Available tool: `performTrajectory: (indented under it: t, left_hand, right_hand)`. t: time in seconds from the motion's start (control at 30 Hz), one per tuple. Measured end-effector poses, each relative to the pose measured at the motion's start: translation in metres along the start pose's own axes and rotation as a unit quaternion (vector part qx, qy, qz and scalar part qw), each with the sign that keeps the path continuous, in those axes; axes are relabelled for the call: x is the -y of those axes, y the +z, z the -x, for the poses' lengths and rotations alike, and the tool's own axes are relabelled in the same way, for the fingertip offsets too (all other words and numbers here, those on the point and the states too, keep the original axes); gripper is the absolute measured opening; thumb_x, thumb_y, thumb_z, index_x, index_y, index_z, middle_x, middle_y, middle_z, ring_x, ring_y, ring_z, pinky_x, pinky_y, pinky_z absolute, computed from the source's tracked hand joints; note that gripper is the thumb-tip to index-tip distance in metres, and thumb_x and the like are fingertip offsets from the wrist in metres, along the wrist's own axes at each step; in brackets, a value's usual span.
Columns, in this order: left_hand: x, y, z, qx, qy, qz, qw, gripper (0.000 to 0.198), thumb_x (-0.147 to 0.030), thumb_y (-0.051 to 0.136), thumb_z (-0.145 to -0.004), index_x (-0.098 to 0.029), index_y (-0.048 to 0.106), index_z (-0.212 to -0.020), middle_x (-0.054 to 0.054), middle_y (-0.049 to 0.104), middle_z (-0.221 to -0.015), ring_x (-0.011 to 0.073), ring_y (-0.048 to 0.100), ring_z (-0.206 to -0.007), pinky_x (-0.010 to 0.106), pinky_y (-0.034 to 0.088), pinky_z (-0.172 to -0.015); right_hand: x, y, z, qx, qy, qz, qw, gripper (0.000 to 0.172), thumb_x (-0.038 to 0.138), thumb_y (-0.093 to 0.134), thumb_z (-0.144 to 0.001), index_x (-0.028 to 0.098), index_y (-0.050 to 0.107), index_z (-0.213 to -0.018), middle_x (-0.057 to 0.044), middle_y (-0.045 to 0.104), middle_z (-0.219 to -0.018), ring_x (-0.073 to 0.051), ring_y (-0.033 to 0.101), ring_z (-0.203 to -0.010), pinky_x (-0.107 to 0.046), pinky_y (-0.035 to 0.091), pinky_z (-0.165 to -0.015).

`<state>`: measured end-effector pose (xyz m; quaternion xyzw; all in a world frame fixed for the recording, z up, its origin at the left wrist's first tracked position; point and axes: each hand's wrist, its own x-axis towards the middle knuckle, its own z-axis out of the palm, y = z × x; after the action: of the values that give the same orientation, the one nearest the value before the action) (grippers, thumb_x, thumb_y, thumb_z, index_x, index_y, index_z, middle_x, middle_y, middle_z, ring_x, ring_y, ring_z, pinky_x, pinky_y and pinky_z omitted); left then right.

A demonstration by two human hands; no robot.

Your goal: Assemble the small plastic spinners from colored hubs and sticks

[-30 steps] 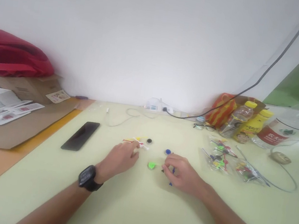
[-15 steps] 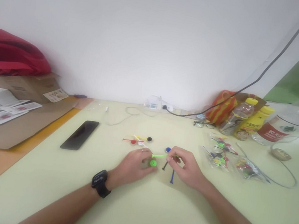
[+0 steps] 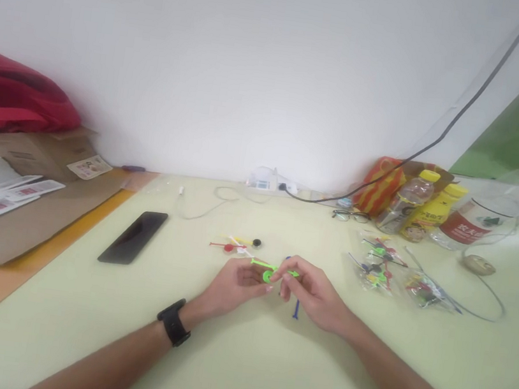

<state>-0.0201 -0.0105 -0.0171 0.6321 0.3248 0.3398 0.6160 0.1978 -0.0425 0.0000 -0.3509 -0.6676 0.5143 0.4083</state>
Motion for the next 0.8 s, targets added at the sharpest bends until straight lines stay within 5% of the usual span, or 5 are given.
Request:
performTrajectory:
  t: [0.23,0.43,0.8]
  left_hand:
    - [-0.004,-0.002,-0.001,-0.016,-0.002,-0.002,1.0,0.038,-0.035,0.083,-0.082,-0.015,0.073,-0.113,0.013,0.076,-0.114,0.0286,0.072,-0.106,0.043,0.058,-0.096]
    - [-0.005,0.0,0.001,0.028,0.026,-0.006,0.999,0.037,-0.032,0.081,-0.084,-0.016,0.072,-0.116,0.013,0.074,-0.118,0.0283,0.07,-0.111,0.043,0.056,-0.099]
    - [-0.003,0.002,0.002,-0.023,0.061,-0.064,0.996,0.025,-0.035,0.073,-0.09,-0.016,0.073,-0.106,0.011,0.075,-0.108,0.0248,0.072,-0.101,0.041,0.059,-0.096]
  right_hand:
    - [-0.005,0.002,-0.001,-0.057,-0.006,-0.053,0.997,0.026,0.048,0.056,-0.101,0.022,0.051,-0.1,-0.007,0.074,-0.094,-0.015,0.063,-0.069,-0.032,0.054,-0.07]
    - [-0.007,-0.001,-0.003,-0.076,0.006,0.086,0.993,0.028,0.046,0.061,-0.097,0.019,0.068,-0.094,-0.003,0.068,-0.081,-0.015,0.06,-0.071,-0.027,0.048,-0.064]
    - [-0.012,0.001,0.0,-0.065,-0.033,0.214,0.974,0.021,0.038,0.052,-0.1,0.022,0.066,-0.098,-0.001,0.064,-0.076,-0.015,0.058,-0.066,-0.023,0.043,-0.055]
